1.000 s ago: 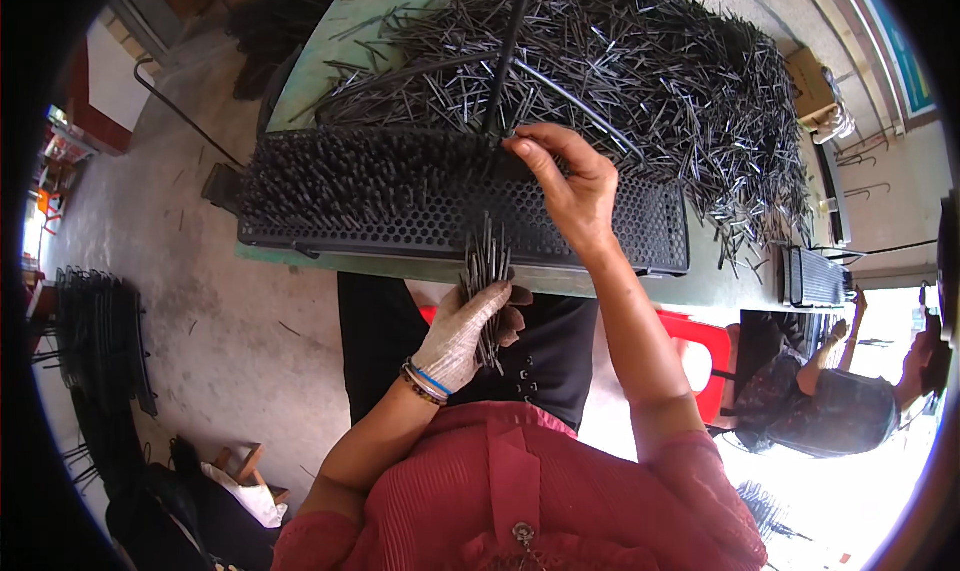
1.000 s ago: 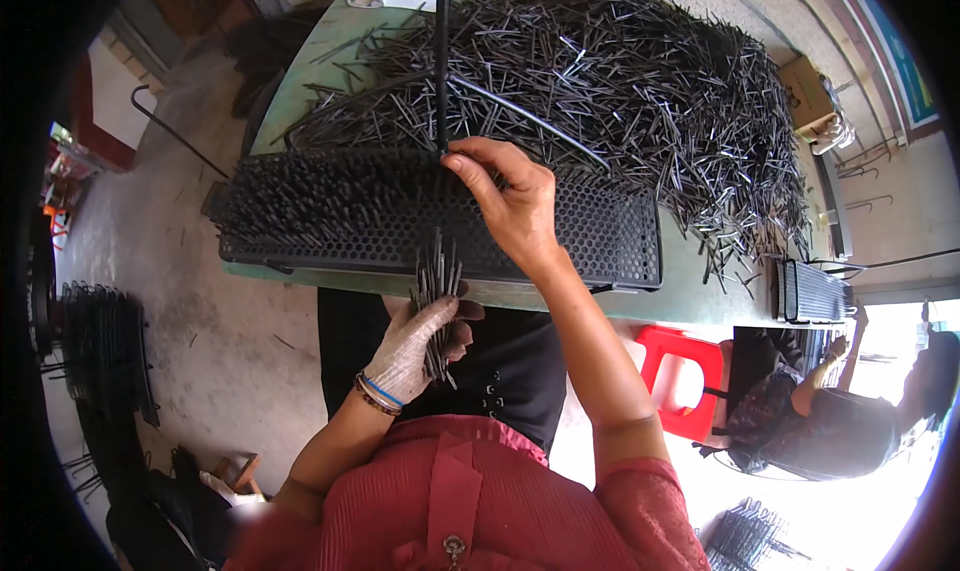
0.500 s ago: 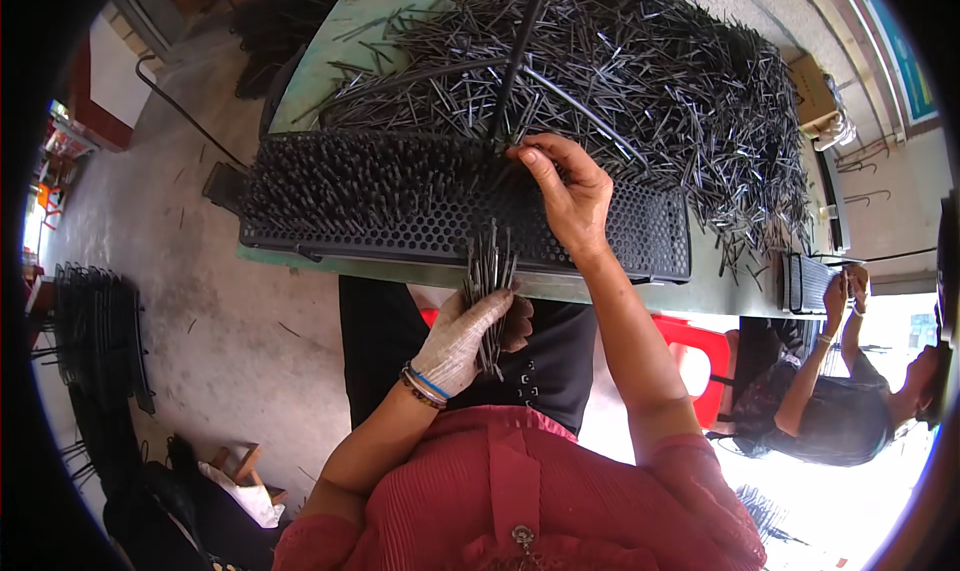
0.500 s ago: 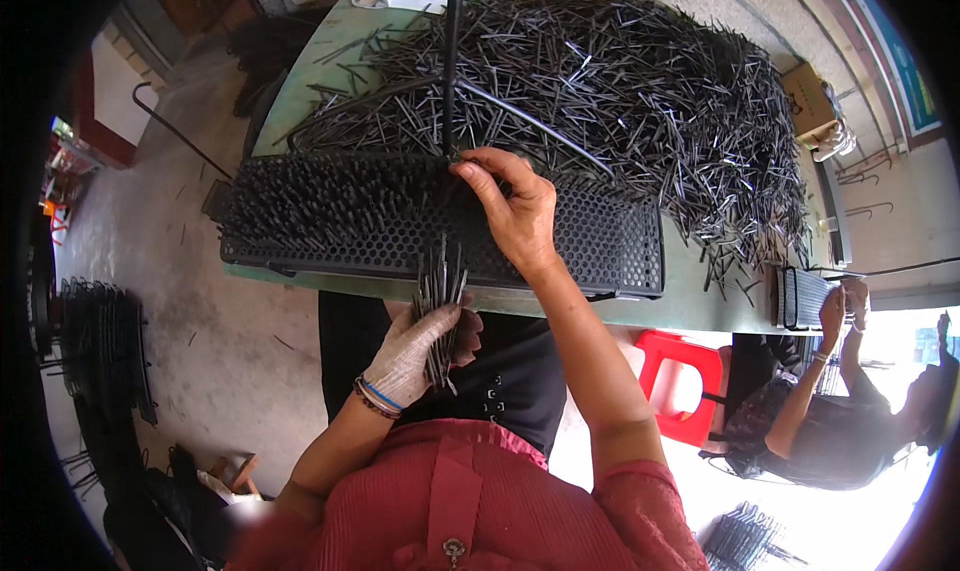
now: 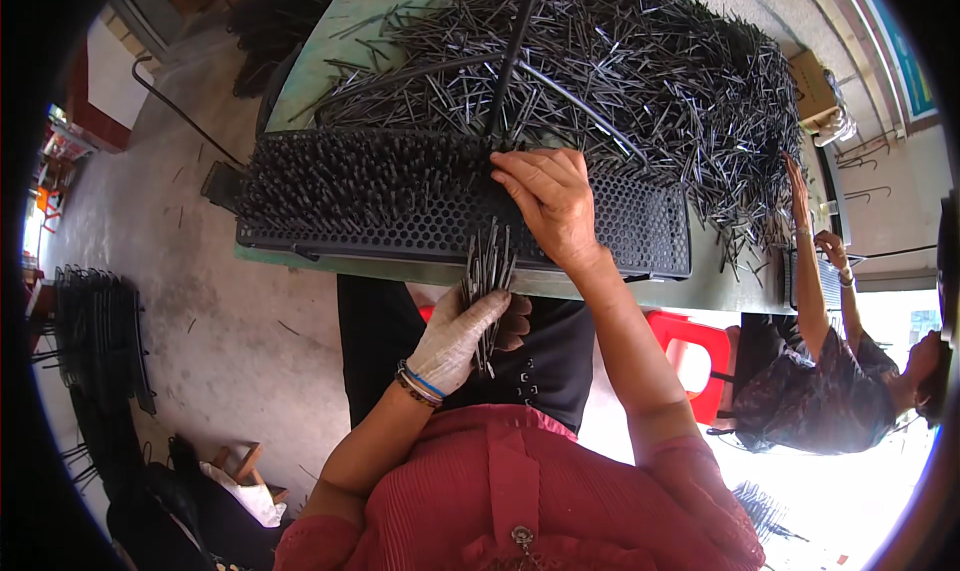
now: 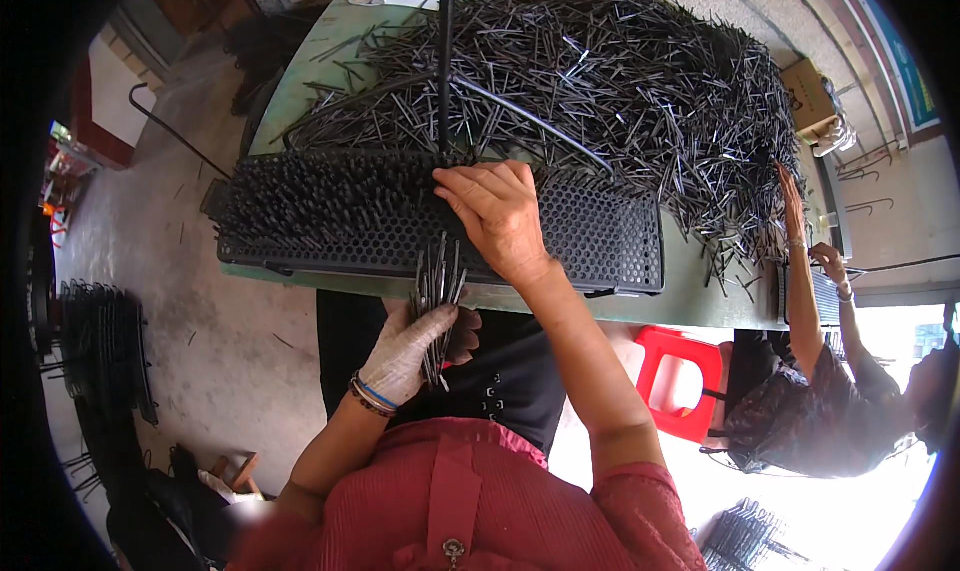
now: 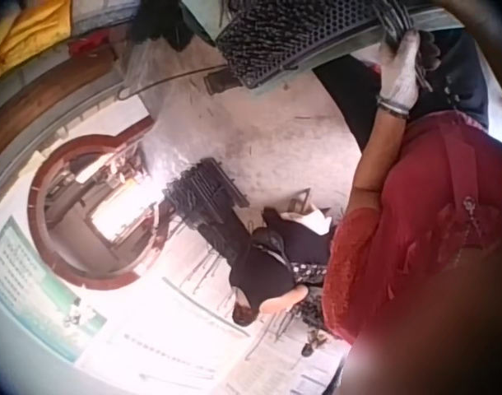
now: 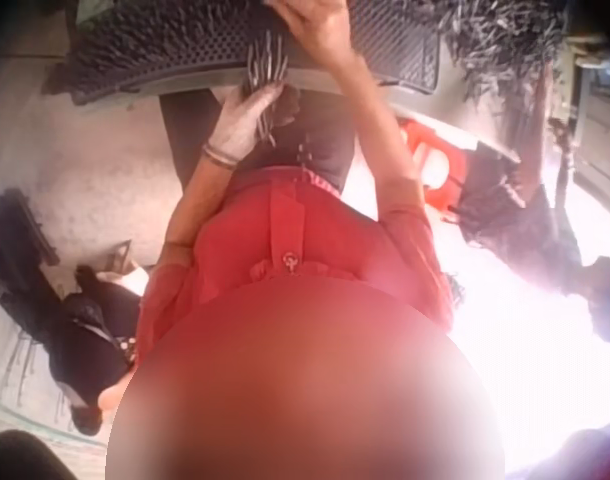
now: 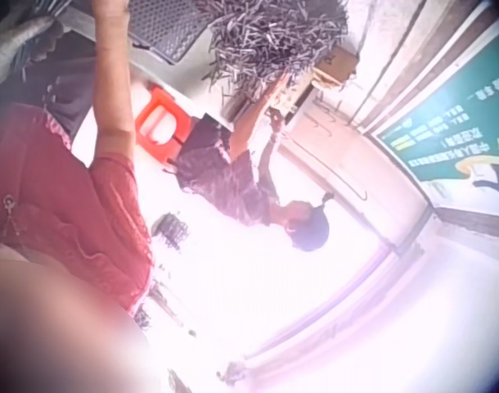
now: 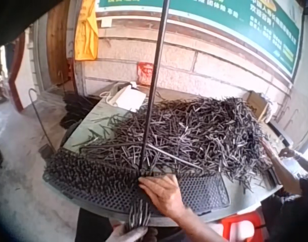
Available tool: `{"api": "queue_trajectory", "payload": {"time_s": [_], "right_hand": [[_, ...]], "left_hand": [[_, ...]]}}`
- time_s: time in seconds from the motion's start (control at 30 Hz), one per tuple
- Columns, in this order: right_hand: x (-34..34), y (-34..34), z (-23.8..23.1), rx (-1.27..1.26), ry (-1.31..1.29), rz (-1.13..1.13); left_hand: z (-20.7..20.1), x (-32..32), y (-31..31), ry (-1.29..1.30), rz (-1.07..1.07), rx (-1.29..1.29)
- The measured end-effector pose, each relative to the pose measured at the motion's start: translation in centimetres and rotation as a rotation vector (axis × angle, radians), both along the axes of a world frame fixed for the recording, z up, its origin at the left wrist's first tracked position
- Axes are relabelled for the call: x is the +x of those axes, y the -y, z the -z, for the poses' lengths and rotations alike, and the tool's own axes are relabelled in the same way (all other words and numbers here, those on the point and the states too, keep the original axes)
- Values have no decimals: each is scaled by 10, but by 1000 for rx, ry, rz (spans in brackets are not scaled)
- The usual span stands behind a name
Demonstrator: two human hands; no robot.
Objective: Placing metal rods into a perforated tray for sorting or assembly.
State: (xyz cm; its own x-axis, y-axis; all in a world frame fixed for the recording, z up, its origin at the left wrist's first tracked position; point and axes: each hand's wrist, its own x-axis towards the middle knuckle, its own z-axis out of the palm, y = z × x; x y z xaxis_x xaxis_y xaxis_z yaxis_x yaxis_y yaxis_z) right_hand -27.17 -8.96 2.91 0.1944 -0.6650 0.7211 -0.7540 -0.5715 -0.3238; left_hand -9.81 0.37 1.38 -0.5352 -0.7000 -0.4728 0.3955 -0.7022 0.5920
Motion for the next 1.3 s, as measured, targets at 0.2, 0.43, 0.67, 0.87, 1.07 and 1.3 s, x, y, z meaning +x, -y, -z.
{"api": "queue_trajectory", "payload": {"time_s": [0.2, 0.43, 0.67, 0.87, 1.07, 1.3], "right_hand": [[2, -2, -5, -13, -62, -7], [7, 4, -8, 30, -47, 21], [3, -6, -6, 69, 9, -12], [-6, -40, -34, 655, 414, -57], [-12, -48, -23, 1010, 762, -193], [-19, -41, -24, 684, 789, 50]], "left_hand": [[4, 1, -2, 11, 61, -22], [4, -3, -3, -20, 1, 8], [5, 0, -3, 1, 26, -14], [-10, 2, 0, -11, 15, -117], [-6, -2, 2, -13, 109, -177], [3, -6, 3, -15, 140, -101]]}}
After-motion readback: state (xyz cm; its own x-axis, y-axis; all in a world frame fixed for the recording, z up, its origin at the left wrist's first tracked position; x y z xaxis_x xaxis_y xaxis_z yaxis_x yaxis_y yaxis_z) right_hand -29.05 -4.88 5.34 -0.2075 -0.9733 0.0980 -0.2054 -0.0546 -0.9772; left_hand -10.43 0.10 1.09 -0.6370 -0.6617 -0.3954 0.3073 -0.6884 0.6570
